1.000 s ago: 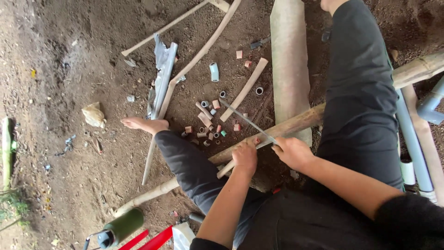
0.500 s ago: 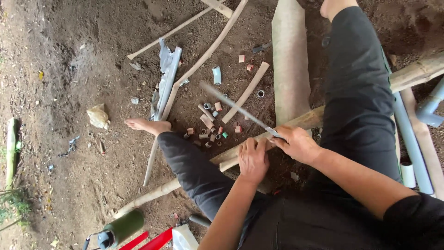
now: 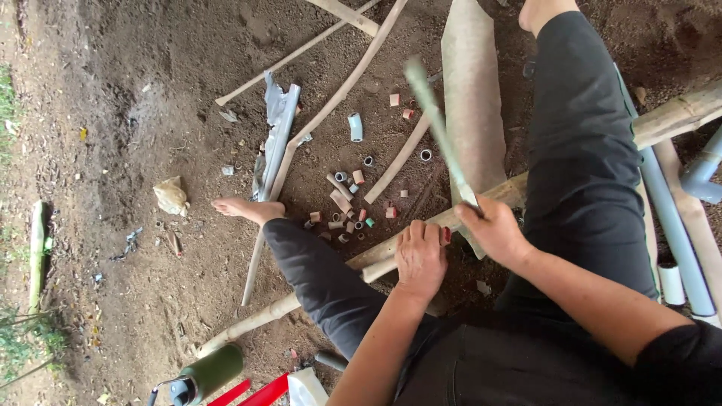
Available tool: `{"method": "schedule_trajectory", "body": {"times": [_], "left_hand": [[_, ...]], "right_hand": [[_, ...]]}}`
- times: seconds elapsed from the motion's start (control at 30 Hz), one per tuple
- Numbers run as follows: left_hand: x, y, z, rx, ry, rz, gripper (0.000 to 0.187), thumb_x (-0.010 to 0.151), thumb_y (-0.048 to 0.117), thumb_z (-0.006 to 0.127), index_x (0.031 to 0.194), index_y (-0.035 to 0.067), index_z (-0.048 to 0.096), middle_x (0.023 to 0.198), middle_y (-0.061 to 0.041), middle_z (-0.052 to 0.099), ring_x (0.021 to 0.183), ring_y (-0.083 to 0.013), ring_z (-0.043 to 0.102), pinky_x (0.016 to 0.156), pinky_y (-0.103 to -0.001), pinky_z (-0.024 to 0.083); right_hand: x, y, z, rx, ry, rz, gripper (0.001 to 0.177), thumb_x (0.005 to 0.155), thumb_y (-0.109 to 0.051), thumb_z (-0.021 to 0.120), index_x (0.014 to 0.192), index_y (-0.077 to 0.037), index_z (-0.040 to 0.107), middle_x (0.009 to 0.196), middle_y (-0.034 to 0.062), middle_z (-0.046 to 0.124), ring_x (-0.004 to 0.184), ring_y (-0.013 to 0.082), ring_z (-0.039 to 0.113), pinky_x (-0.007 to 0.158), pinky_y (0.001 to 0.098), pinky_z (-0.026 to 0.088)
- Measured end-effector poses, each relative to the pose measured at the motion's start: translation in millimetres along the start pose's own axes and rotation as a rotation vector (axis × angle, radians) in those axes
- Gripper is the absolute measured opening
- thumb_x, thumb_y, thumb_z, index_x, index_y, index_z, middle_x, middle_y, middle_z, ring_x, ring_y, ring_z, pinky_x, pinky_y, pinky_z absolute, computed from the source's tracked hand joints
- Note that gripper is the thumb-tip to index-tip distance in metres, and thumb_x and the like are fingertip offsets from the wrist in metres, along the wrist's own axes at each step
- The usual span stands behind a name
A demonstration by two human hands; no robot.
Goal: A person uses a handheld saw blade to cut through a bamboo pole while sitting on the ground.
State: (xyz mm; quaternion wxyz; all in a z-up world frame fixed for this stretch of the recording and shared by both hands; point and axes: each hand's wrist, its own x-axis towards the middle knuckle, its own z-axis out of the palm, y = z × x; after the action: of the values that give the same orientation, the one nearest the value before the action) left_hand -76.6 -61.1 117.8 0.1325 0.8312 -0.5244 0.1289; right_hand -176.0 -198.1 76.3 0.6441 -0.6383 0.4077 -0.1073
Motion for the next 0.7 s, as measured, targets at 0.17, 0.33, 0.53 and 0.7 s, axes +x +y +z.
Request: {"method": "schedule_trajectory", "body": {"times": [0.17, 0.33, 0.53, 0.7], "left_hand": [[8, -4, -4, 0.094, 0.005, 0.066, 0.019, 0.088, 0.029, 0.075, 0.084, 0.017, 0.061, 0.083, -0.002, 0.046, 0.069, -0.0305, 0.060, 0.062, -0.043, 0.045], [11, 0, -11, 0.131, 0.006, 0.083, 0.019, 0.085, 0.026, 0.075, 0.081, 0.015, 0.061, 0.081, -0.004, 0.044, 0.067, -0.0313, 0.056, 0.060, -0.043, 0.041], [10, -2, -13, 0.090, -0.037, 0.120, 0.013, 0.077, 0.021, 0.075, 0.081, 0.014, 0.065, 0.079, -0.004, 0.048, 0.068, -0.0314, 0.059, 0.063, -0.043, 0.043], [8, -3, -15, 0.058, -0.073, 0.133, 0.009, 0.079, 0.018, 0.072, 0.084, 0.014, 0.065, 0.078, -0.004, 0.050, 0.069, -0.0307, 0.062, 0.067, -0.042, 0.047]], "right_hand": [[-21, -25, -15, -0.104, -0.183, -0.056, 0.038, 0.088, -0.040, 0.086, 0.074, -0.007, 0.074, 0.059, 0.0113, 0.067, 0.056, 0.0244, 0.059, 0.058, 0.0380, 0.048], [-34, -49, -13, -0.125, -0.209, -0.019, 0.030, 0.086, -0.033, 0.082, 0.071, -0.011, 0.070, 0.056, 0.0080, 0.061, 0.058, 0.0212, 0.061, 0.060, 0.0373, 0.049], [-26, -47, -22, -0.059, -0.377, 0.061, 0.029, 0.094, -0.025, 0.071, 0.072, -0.006, 0.072, 0.050, 0.0109, 0.065, 0.046, 0.0267, 0.060, 0.049, 0.0361, 0.046], [-23, -34, -26, 0.255, -0.491, 0.083, 0.036, 0.104, -0.013, 0.067, 0.071, 0.002, 0.069, 0.042, 0.0111, 0.056, 0.024, 0.0176, 0.045, 0.027, 0.0290, 0.034]]}}
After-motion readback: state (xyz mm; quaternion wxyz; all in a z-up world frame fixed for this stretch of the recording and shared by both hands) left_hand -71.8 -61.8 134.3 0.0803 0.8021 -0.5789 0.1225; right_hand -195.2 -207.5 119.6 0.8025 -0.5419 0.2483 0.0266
